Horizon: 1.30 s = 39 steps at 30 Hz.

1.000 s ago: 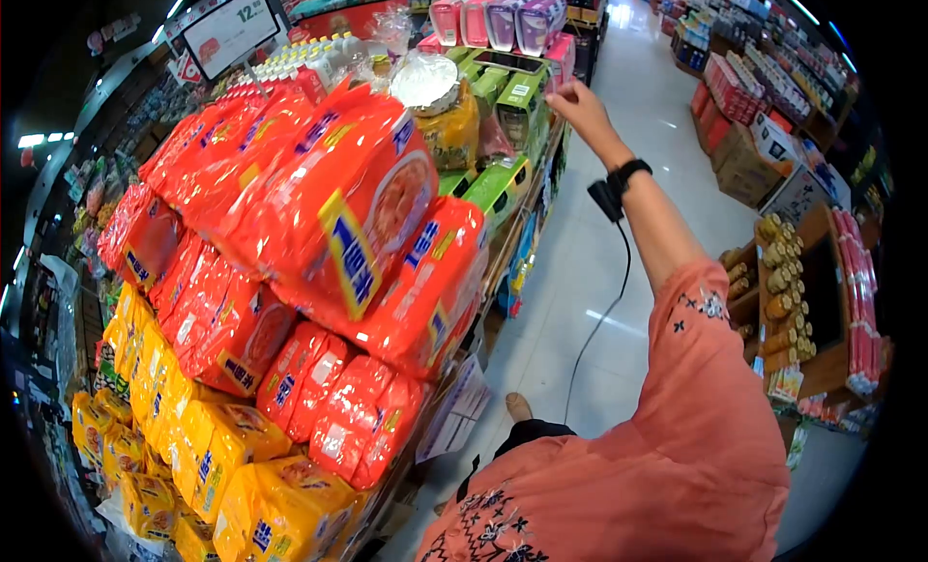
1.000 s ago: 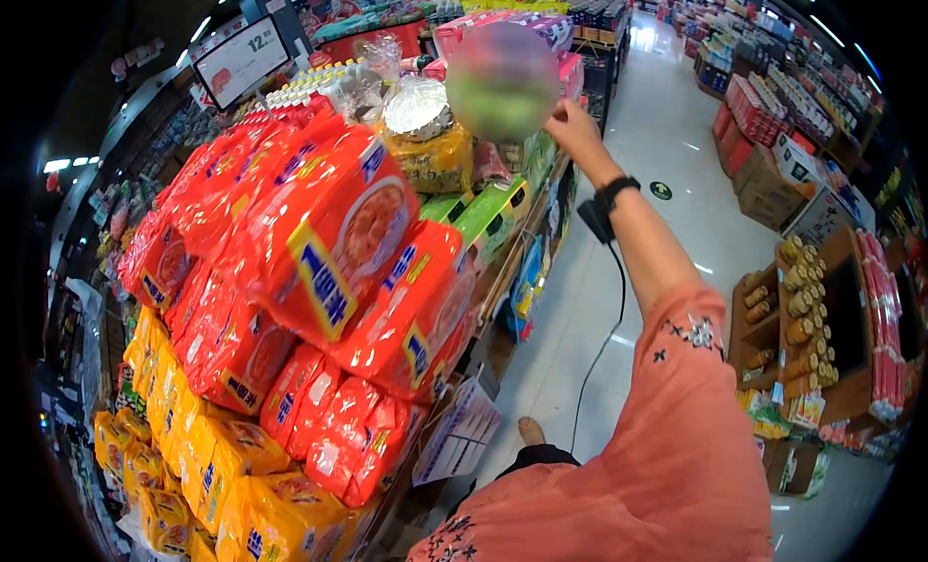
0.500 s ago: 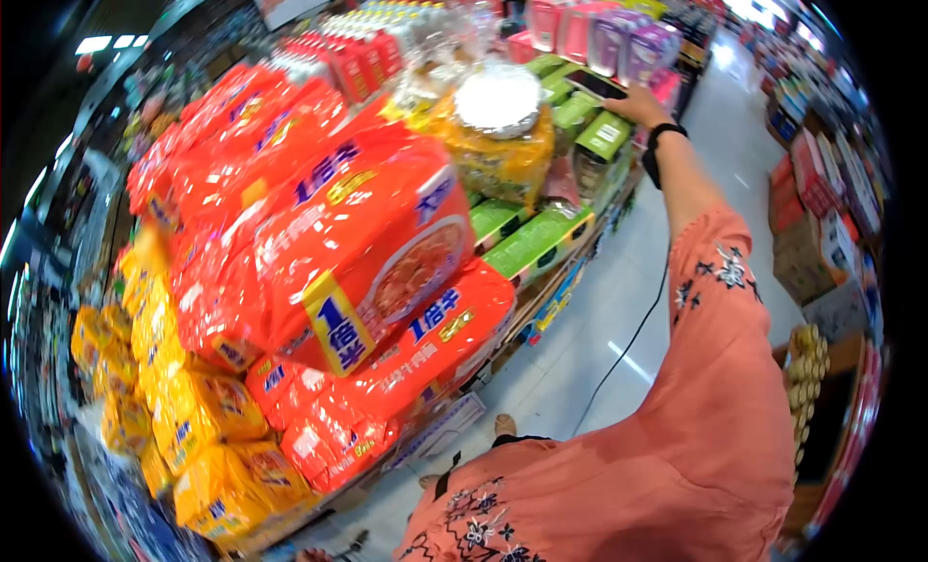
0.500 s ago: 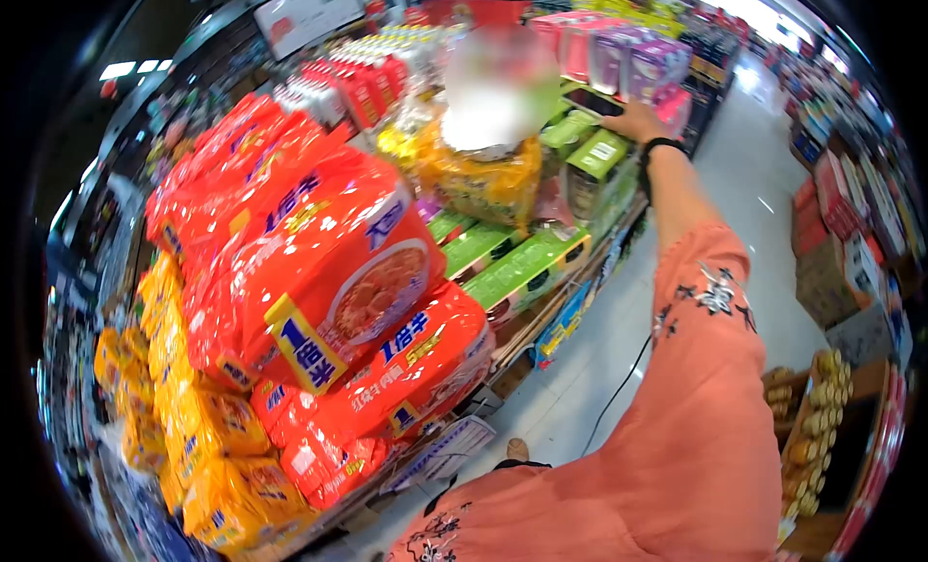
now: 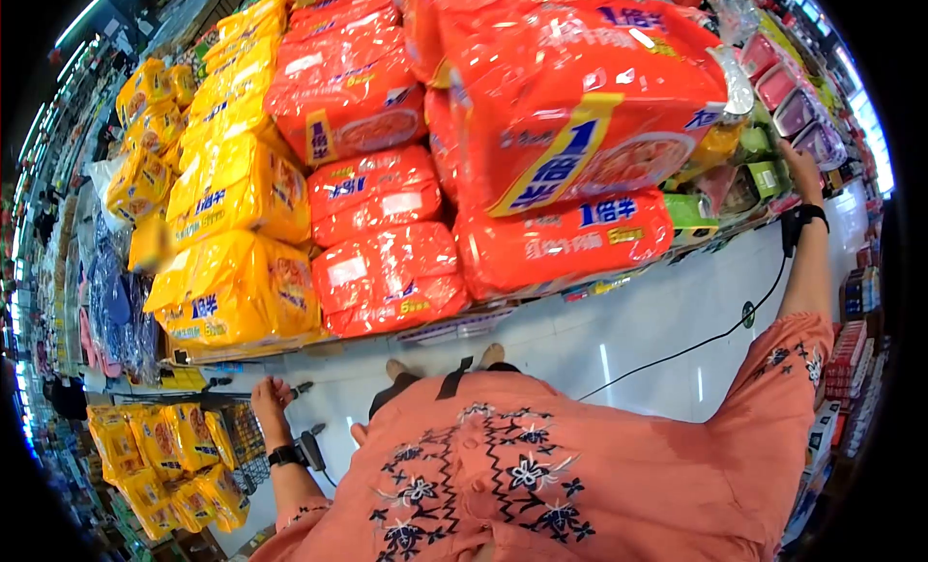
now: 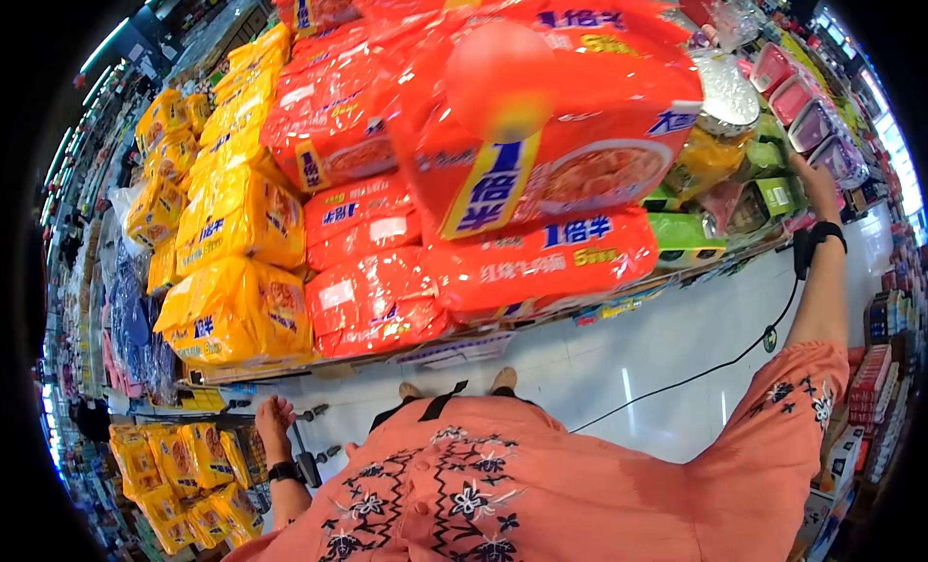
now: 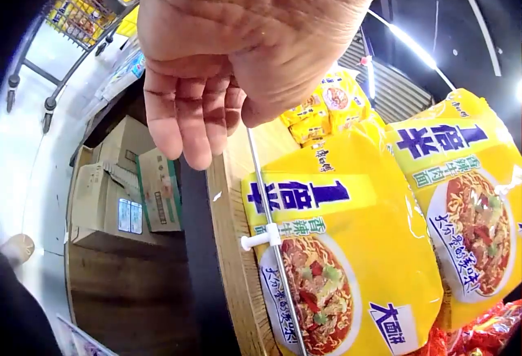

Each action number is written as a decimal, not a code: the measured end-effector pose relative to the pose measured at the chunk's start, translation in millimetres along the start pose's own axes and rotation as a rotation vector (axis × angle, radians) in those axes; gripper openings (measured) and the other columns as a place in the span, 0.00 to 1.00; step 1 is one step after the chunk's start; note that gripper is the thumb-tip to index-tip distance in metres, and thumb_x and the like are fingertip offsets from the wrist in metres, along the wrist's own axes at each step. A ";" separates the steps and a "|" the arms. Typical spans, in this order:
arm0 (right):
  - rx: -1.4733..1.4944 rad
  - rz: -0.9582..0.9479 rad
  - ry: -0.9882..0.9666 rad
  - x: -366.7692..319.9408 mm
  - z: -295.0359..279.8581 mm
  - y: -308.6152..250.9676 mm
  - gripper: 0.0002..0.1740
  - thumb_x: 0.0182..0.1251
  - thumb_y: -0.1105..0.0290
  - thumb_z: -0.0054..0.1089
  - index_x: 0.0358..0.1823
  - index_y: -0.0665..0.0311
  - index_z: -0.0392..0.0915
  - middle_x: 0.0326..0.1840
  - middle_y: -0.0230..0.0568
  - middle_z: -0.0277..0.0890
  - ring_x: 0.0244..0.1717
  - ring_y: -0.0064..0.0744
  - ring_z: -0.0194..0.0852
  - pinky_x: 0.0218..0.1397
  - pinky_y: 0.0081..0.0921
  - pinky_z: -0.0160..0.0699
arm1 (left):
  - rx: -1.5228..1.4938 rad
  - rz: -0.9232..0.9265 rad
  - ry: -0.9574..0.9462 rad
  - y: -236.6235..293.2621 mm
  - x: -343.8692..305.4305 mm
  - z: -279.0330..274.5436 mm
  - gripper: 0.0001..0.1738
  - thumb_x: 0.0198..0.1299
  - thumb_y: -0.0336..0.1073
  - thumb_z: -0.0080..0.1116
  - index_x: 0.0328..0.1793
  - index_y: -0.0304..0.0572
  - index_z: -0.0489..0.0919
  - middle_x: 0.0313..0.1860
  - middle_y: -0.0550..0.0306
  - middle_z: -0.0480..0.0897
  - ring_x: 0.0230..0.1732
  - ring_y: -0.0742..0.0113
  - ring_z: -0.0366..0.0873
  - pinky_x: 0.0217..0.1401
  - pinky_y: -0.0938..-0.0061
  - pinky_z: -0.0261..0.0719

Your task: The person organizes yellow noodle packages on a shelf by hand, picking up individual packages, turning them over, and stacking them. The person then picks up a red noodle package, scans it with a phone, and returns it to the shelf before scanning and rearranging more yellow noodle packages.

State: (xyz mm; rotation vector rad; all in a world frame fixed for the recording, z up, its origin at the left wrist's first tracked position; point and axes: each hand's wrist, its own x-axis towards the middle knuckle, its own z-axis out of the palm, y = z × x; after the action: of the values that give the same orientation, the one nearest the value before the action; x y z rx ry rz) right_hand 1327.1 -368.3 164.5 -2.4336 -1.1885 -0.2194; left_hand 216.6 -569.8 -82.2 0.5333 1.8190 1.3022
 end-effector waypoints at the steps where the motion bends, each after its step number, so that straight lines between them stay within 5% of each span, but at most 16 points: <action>1: 0.125 0.075 -0.120 -3.2 -10.4 3.4 0.46 0.53 0.30 0.65 0.44 0.75 0.82 0.35 0.49 0.82 0.34 0.41 0.81 0.38 0.35 0.74 | 0.016 -0.012 -0.012 -1.3 3.8 -3.8 0.16 0.73 0.47 0.54 0.53 0.42 0.78 0.38 0.60 0.82 0.34 0.70 0.82 0.35 0.77 0.81; 4: 0.723 0.233 -0.226 -58.6 -36.0 -29.1 0.39 0.57 0.30 0.65 0.43 0.64 0.85 0.30 0.32 0.79 0.25 0.22 0.76 0.27 0.21 0.70 | 0.065 -0.040 -0.042 -2.1 18.0 -7.9 0.17 0.73 0.48 0.54 0.54 0.43 0.78 0.38 0.60 0.82 0.35 0.70 0.83 0.37 0.76 0.82; 6: 0.674 0.310 0.007 -113.0 -66.1 -73.0 0.38 0.58 0.31 0.65 0.49 0.61 0.84 0.36 0.32 0.81 0.31 0.21 0.79 0.33 0.17 0.74 | 0.093 -0.096 -0.046 0.8 27.7 -9.9 0.17 0.72 0.48 0.54 0.53 0.43 0.78 0.38 0.60 0.83 0.34 0.70 0.83 0.37 0.75 0.82; 10: 0.858 0.118 -0.044 -197.7 -115.6 -105.7 0.38 0.67 0.38 0.61 0.66 0.61 0.76 0.50 0.34 0.82 0.47 0.24 0.81 0.55 0.23 0.78 | 0.170 -0.152 -0.159 -4.0 57.7 -26.3 0.16 0.72 0.48 0.55 0.52 0.46 0.79 0.37 0.61 0.84 0.35 0.69 0.84 0.36 0.73 0.83; 12: 1.020 -0.023 0.094 -265.1 -128.4 -143.2 0.38 0.70 0.42 0.59 0.69 0.65 0.72 0.59 0.39 0.79 0.55 0.28 0.81 0.60 0.23 0.75 | 0.193 -0.142 -0.199 1.7 66.8 -27.3 0.15 0.72 0.48 0.55 0.51 0.44 0.79 0.37 0.58 0.84 0.34 0.68 0.84 0.36 0.73 0.83; 14: 1.157 -0.126 0.064 -334.8 -140.0 -196.5 0.40 0.72 0.42 0.55 0.72 0.68 0.69 0.65 0.44 0.76 0.61 0.33 0.79 0.59 0.26 0.75 | 0.172 -0.179 -0.254 -5.6 87.3 -39.9 0.16 0.72 0.48 0.55 0.53 0.44 0.79 0.38 0.58 0.84 0.35 0.66 0.85 0.35 0.72 0.83; 18: 1.215 -0.162 -0.122 -439.3 -136.5 -284.1 0.43 0.72 0.40 0.49 0.73 0.71 0.64 0.63 0.48 0.77 0.59 0.41 0.81 0.58 0.28 0.76 | 0.184 -0.167 -0.303 8.6 98.6 -53.6 0.17 0.73 0.49 0.54 0.53 0.44 0.79 0.39 0.58 0.84 0.37 0.67 0.84 0.36 0.72 0.83; 22: 1.388 -0.308 -0.300 -497.7 -100.6 -424.0 0.37 0.70 0.48 0.58 0.71 0.67 0.68 0.60 0.45 0.79 0.52 0.32 0.81 0.50 0.25 0.77 | 0.188 -0.139 -0.357 10.8 118.7 -71.2 0.17 0.74 0.50 0.54 0.52 0.44 0.78 0.39 0.58 0.84 0.36 0.68 0.84 0.36 0.72 0.83; 24: 1.284 -0.123 -0.368 -497.9 -90.3 -496.3 0.33 0.68 0.53 0.63 0.66 0.67 0.71 0.55 0.41 0.80 0.46 0.25 0.79 0.48 0.23 0.77 | 0.170 -0.134 -0.372 11.6 126.2 -81.0 0.17 0.74 0.50 0.54 0.51 0.44 0.78 0.39 0.58 0.84 0.36 0.68 0.84 0.36 0.73 0.83; 28: 1.141 -0.230 -0.368 -469.4 -30.8 -581.8 0.34 0.62 0.51 0.70 0.59 0.69 0.74 0.44 0.34 0.78 0.45 0.22 0.76 0.48 0.23 0.76 | 0.123 -0.096 -0.338 22.9 122.8 -99.2 0.17 0.74 0.48 0.53 0.51 0.43 0.78 0.39 0.57 0.84 0.34 0.68 0.84 0.35 0.73 0.83; 30: 0.976 -0.300 -0.214 -456.5 -0.3 -619.8 0.36 0.57 0.47 0.73 0.56 0.69 0.75 0.44 0.43 0.80 0.47 0.32 0.79 0.49 0.29 0.78 | 0.106 -0.099 -0.324 21.5 121.8 -115.2 0.17 0.73 0.48 0.53 0.51 0.42 0.78 0.39 0.57 0.84 0.34 0.68 0.83 0.34 0.73 0.83; 33: 0.536 -0.586 0.272 -425.3 55.3 -653.6 0.38 0.51 0.45 0.74 0.51 0.70 0.76 0.43 0.63 0.79 0.49 0.58 0.78 0.49 0.46 0.78 | 0.072 -0.137 -0.288 6.5 122.0 -147.5 0.16 0.73 0.47 0.54 0.51 0.42 0.78 0.38 0.57 0.83 0.34 0.67 0.83 0.34 0.74 0.83; 39: 0.208 -0.577 0.358 -398.6 112.9 -695.6 0.36 0.49 0.44 0.74 0.45 0.69 0.77 0.42 0.59 0.81 0.47 0.58 0.78 0.49 0.49 0.78 | 0.021 -0.178 -0.202 -22.6 108.0 -188.4 0.15 0.74 0.48 0.54 0.51 0.44 0.78 0.38 0.58 0.83 0.34 0.68 0.83 0.33 0.75 0.83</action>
State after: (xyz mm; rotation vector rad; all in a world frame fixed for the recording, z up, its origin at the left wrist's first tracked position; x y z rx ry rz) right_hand 530.5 -224.6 145.7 -1.7311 -1.6127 -0.6335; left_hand 4.6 -607.6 -118.1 0.4843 1.6735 1.0709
